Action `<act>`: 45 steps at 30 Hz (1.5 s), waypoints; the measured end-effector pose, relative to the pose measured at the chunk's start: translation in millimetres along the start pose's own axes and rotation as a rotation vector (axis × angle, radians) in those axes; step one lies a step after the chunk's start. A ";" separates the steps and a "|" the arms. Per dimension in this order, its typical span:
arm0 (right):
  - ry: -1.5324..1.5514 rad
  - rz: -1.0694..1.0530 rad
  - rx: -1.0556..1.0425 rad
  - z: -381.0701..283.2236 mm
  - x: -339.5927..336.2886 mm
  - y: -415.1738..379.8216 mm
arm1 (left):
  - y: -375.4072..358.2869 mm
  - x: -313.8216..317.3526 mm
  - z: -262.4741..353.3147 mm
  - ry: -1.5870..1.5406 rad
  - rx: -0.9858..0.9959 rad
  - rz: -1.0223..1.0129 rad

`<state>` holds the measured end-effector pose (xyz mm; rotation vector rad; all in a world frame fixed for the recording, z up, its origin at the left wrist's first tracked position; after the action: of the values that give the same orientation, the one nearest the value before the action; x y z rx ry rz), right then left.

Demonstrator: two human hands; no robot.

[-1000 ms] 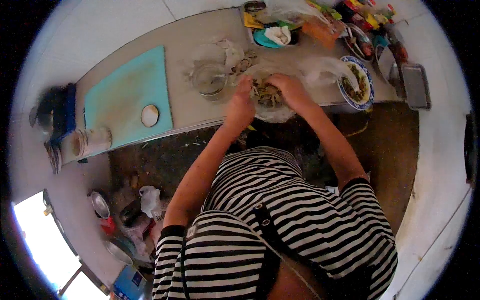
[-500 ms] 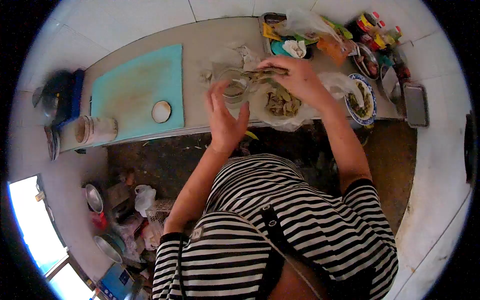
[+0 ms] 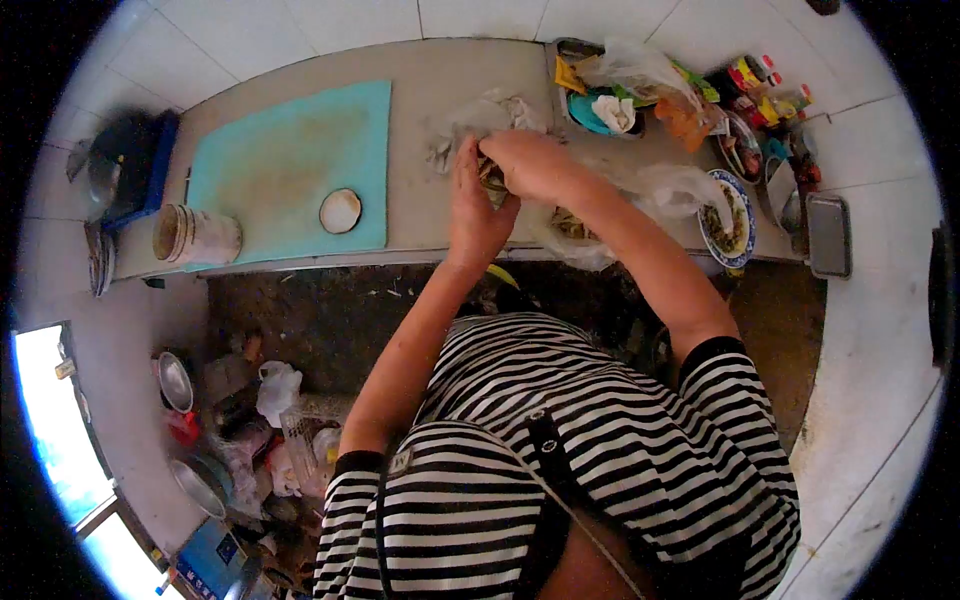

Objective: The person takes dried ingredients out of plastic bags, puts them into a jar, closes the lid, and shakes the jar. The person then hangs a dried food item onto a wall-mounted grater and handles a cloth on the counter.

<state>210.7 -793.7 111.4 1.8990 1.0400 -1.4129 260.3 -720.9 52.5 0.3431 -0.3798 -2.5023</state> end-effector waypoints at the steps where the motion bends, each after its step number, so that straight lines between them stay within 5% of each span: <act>1: 0.039 0.000 0.012 0.2 -1.9 -1.6 | 0.1 -2.2 3.5 0.069 0.035 0.001; 10: 0.139 0.116 -0.017 10.5 -20.3 -8.8 | 5.1 8.7 -3.3 0.137 0.243 0.021; 26: 0.714 0.525 0.207 42.0 -19.6 -77.4 | 11.0 -6.3 1.4 0.175 0.214 -0.093; 32: 0.417 0.571 0.539 93.2 -20.4 -135.6 | 15.8 -10.9 11.4 0.253 0.198 -0.133; 35: 0.288 0.955 0.702 150.4 -28.2 -200.3 | 15.9 -17.4 37.3 0.307 0.310 -0.069; 38: 0.002 1.045 0.922 179.1 -41.2 -269.6 | 10.0 -22.1 75.9 0.240 0.407 0.052; 41: -0.197 0.535 1.154 220.3 -9.1 -307.2 | -2.4 3.3 95.4 0.174 0.427 -0.137; 45: 0.247 0.750 0.991 297.4 70.9 -319.4 | -43.8 84.1 91.6 -0.060 0.436 -0.674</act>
<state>-203.1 -836.0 -38.6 2.7455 -0.4528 -1.3064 141.2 -717.3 109.1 0.6552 -0.9758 -3.0700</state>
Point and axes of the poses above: each hand's wrist, its own y-axis towards the middle knuckle, its own x-axis out of the palm, z = x × y, the point moved 6 cm from there along y, towards the middle knuckle, and after that the axes turned 9 degrees about z, right-handed, at the moved point
